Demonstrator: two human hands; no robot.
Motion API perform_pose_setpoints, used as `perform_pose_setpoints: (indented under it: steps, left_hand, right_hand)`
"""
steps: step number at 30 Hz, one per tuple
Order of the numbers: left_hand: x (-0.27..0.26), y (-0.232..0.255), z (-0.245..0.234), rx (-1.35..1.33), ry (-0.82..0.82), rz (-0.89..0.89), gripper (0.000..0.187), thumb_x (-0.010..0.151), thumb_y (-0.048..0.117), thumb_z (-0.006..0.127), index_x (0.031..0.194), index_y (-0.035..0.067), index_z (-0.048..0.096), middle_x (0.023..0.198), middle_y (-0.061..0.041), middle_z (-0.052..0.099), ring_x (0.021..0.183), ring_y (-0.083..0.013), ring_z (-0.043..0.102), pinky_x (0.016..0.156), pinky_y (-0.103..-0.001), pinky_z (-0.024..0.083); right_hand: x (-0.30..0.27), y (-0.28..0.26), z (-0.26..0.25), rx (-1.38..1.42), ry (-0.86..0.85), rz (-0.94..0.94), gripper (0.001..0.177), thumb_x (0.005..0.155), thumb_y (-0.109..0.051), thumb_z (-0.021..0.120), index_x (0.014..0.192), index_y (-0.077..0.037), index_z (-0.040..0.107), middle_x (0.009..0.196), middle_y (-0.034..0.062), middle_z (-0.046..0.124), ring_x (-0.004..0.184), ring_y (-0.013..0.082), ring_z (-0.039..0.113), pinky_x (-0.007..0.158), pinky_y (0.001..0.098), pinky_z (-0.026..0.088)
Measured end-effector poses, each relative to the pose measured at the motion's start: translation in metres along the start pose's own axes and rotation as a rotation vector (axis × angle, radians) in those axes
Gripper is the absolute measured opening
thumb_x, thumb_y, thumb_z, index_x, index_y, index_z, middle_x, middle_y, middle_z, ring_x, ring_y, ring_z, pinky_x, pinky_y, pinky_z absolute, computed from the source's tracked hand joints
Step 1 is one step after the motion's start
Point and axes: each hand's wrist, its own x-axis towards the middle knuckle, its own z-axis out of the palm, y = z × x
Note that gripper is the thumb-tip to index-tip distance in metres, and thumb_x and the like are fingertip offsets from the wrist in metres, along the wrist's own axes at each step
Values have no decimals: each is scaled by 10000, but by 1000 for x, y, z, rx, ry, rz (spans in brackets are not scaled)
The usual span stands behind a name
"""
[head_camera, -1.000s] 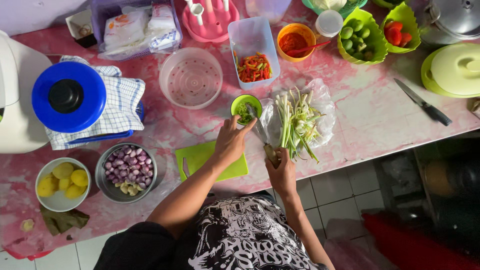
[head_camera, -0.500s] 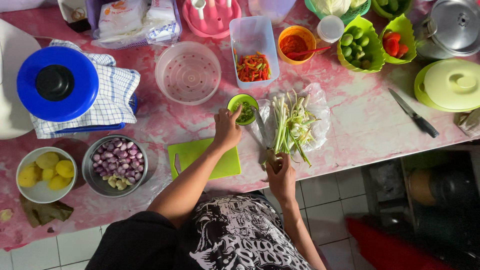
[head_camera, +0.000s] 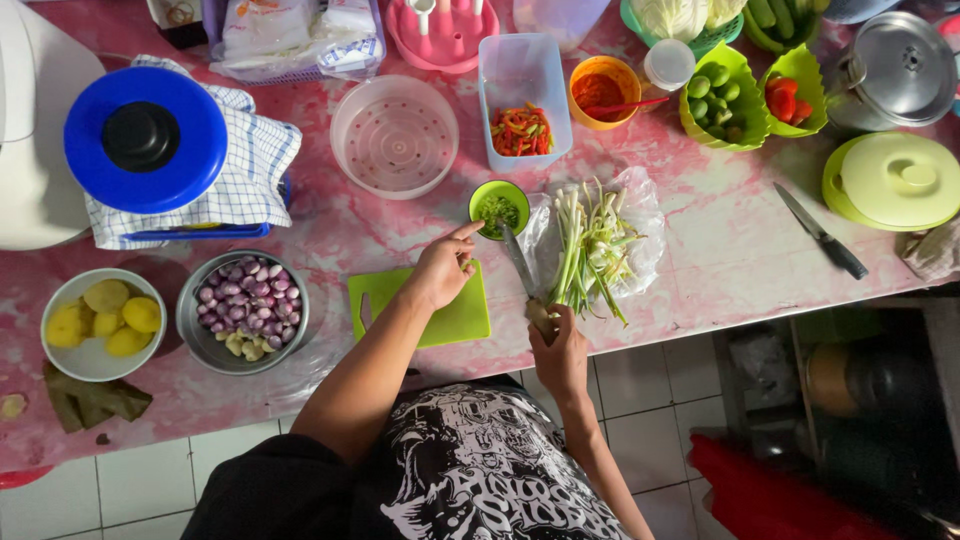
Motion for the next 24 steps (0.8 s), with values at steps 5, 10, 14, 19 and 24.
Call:
perform_pose_setpoints:
  steps: [5, 10, 14, 19, 24]
  left_hand:
    - [-29, -11, -41, 524, 181, 313, 491, 868, 23, 624, 1337, 139, 706, 996, 32, 548, 882, -87, 514, 800, -291, 403]
    - [-101, -31, -96, 1230, 503, 615, 512, 841, 91, 712, 1346, 154, 653, 1286, -67, 609, 1191, -249, 579, 1037, -421, 478]
    - [-153, -36, -102, 1609, 652, 532, 829, 724, 161, 851, 1472, 176, 494, 1534, -148, 413, 1393, -404, 404, 1034, -593, 397]
    - [-177, -34, -101, 1656, 586, 517, 1054, 617, 250, 955, 1514, 159, 408, 1593, -144, 317, 1411, -431, 349, 1063, -598, 385]
    - [-173, -37, -105, 1726, 627, 520, 1057, 644, 203, 943, 1556, 183, 408, 1614, -81, 350, 1423, -385, 383, 1067, -561, 418]
  right_hand:
    - [-3, -6, 5, 11, -90, 31, 410, 853, -184, 749, 1196, -44, 574, 938, 199, 745, 808, 380, 735, 700, 452, 562]
    - [-15, -2, 36, -1, -194, -63, 373, 883, -174, 722, 1209, -34, 608, 923, 222, 714, 846, 408, 708, 742, 465, 550]
    - [-19, 12, 67, 16, -214, -135, 372, 895, -130, 701, 1222, 2, 584, 1010, 246, 670, 908, 438, 653, 796, 498, 519]
    - [-16, 28, 105, -22, -150, -285, 389, 926, -96, 676, 1267, 21, 530, 1085, 259, 611, 996, 454, 582, 871, 531, 477]
    - [-14, 24, 135, -143, -29, -192, 455, 902, -112, 696, 1277, 15, 472, 1142, 263, 574, 1050, 452, 542, 926, 558, 443]
